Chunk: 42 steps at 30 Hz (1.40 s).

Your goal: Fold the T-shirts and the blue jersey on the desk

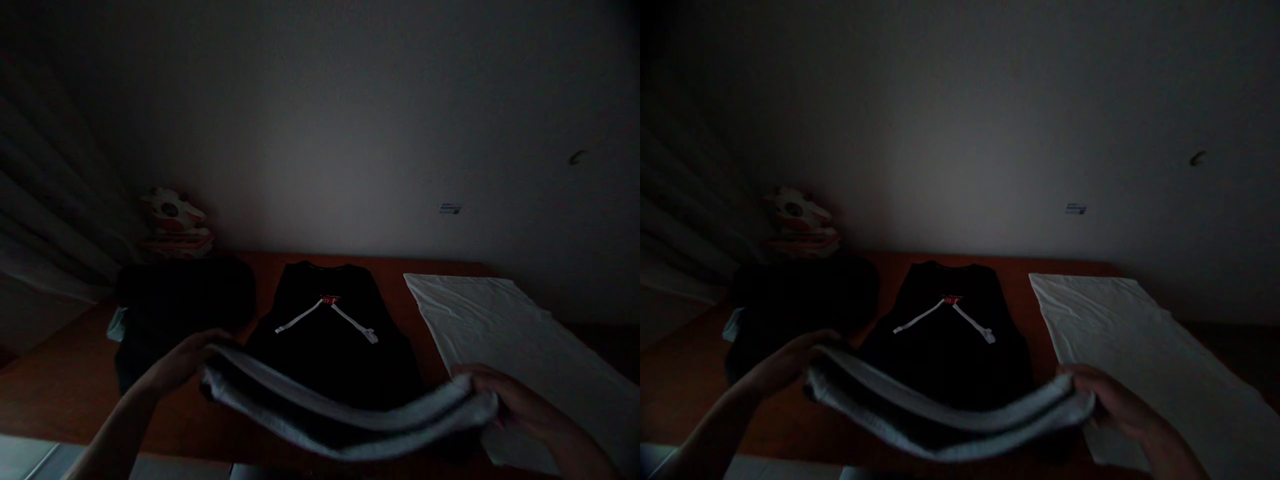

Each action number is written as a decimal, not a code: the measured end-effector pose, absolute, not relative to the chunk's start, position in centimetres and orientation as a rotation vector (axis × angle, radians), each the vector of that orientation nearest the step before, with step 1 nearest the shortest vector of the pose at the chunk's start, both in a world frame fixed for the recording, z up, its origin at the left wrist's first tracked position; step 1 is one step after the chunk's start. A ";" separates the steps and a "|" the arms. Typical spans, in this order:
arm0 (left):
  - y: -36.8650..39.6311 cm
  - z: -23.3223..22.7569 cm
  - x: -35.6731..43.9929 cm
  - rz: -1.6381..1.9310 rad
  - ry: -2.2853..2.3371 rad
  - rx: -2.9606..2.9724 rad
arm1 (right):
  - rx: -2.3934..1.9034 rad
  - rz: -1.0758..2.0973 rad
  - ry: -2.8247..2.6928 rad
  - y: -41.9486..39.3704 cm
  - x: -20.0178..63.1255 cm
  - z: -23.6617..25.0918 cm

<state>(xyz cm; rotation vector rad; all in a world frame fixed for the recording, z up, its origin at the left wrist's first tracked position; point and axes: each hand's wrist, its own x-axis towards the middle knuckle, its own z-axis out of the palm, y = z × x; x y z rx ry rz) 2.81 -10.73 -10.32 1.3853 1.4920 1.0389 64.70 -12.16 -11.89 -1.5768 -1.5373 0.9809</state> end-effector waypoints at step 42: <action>-17.7 -14.3 5.6 0.683 1.899 1.895 | -1.767 0.717 -1.841 -17.5 61.4 -17.0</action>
